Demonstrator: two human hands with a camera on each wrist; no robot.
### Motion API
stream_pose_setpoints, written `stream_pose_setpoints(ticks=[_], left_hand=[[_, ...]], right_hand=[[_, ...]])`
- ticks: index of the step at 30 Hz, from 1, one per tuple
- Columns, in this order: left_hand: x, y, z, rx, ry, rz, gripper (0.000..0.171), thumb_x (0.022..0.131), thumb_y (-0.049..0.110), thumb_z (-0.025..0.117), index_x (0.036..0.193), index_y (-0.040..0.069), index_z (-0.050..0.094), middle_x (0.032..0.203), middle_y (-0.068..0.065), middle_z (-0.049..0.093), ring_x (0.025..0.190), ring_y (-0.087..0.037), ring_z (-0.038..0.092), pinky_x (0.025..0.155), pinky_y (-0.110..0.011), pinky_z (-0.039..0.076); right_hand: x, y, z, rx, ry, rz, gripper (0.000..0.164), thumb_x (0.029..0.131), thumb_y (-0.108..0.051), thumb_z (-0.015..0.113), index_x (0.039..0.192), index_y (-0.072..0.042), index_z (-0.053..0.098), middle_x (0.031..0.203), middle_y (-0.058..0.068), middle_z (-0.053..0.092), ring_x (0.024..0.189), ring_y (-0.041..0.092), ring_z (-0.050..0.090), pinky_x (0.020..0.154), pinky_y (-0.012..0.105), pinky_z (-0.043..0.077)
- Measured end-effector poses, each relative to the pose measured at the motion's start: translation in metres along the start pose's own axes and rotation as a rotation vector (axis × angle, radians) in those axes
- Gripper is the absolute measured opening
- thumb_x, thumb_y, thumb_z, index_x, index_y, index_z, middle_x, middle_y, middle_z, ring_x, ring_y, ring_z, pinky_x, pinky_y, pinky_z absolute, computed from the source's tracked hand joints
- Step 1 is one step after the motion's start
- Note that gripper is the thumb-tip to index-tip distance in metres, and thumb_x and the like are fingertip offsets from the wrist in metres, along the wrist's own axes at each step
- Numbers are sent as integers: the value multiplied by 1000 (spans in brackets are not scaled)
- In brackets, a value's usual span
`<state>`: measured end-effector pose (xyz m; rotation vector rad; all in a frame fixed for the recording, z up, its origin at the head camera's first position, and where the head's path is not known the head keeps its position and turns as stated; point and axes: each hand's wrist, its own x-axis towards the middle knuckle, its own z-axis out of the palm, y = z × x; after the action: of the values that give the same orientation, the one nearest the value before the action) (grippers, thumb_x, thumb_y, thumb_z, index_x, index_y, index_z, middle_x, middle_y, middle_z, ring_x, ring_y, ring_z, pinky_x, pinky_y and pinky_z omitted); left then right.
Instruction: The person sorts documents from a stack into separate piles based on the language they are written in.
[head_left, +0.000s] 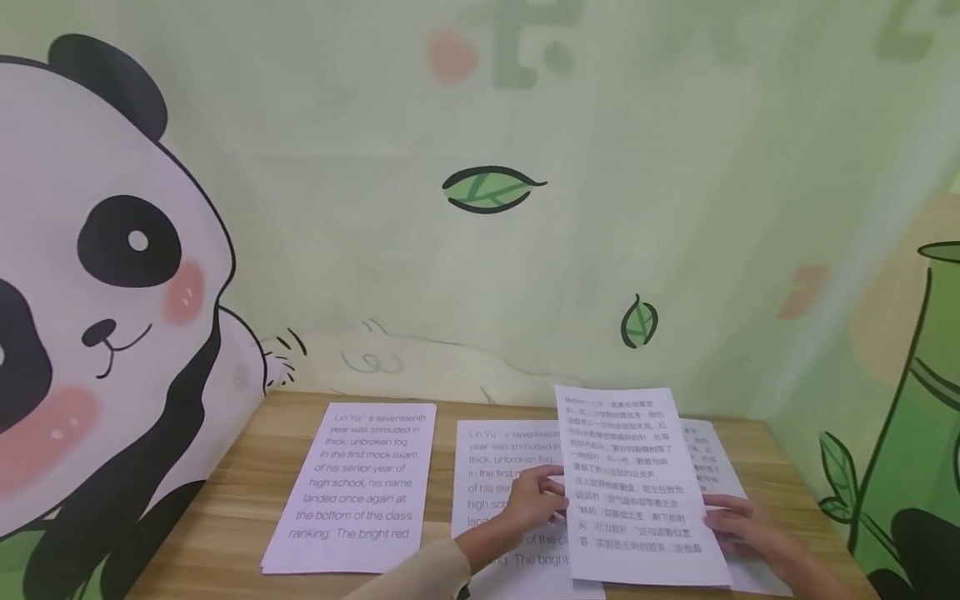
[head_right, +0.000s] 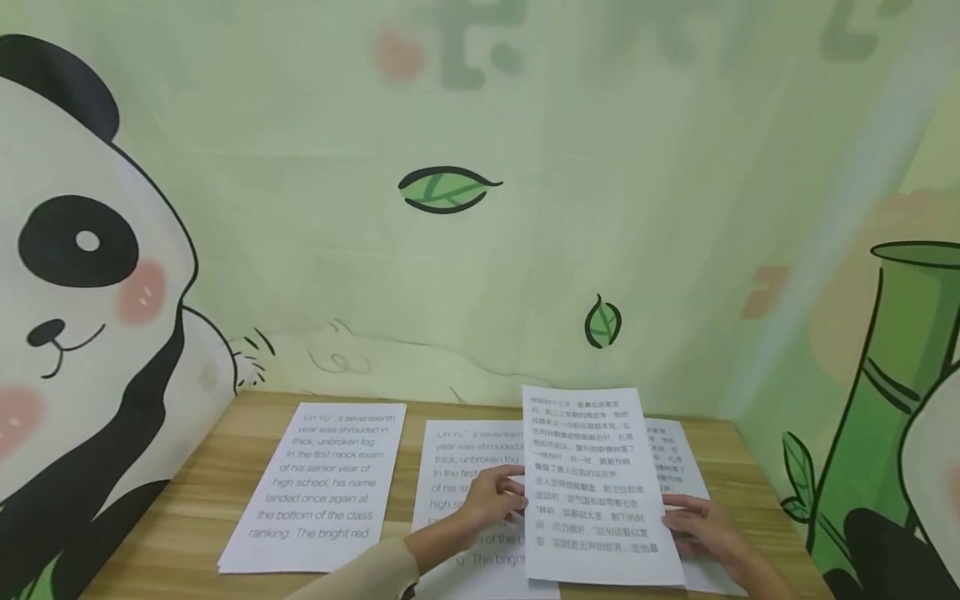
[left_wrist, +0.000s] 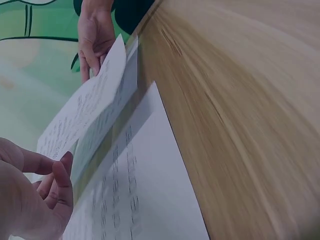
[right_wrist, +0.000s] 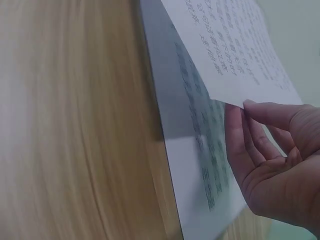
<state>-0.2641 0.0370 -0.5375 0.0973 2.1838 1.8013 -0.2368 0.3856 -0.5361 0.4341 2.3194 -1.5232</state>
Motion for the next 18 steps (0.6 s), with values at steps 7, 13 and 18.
stream_pose_setpoints(ticks=[7, 13, 18], left_hand=[[6, 14, 28, -22, -22, 34, 53, 85, -2, 70, 137, 7, 62, 92, -1, 72, 75, -13, 70, 67, -29, 60], [15, 18, 52, -53, -3, 32, 51, 85, -3, 69, 134, 9, 65, 90, 0, 72, 76, -15, 71, 69, -31, 62], [25, 19, 77, -92, 7, -7, 45, 88, -2, 69, 131, 12, 67, 89, 2, 72, 74, -11, 71, 71, -31, 63]], right_hand=[[-5, 12, -33, 48, -49, -39, 68, 98, -24, 67, 149, 11, 39, 114, 6, 73, 100, 17, 67, 83, 33, 56], [-7, 22, -51, 57, -29, -70, 64, 101, -25, 63, 149, 10, 39, 118, 5, 73, 97, 11, 68, 84, 28, 57], [-7, 29, -63, -16, 27, -85, 58, 99, -20, 65, 144, 11, 47, 111, 9, 77, 91, 9, 71, 79, 28, 59]])
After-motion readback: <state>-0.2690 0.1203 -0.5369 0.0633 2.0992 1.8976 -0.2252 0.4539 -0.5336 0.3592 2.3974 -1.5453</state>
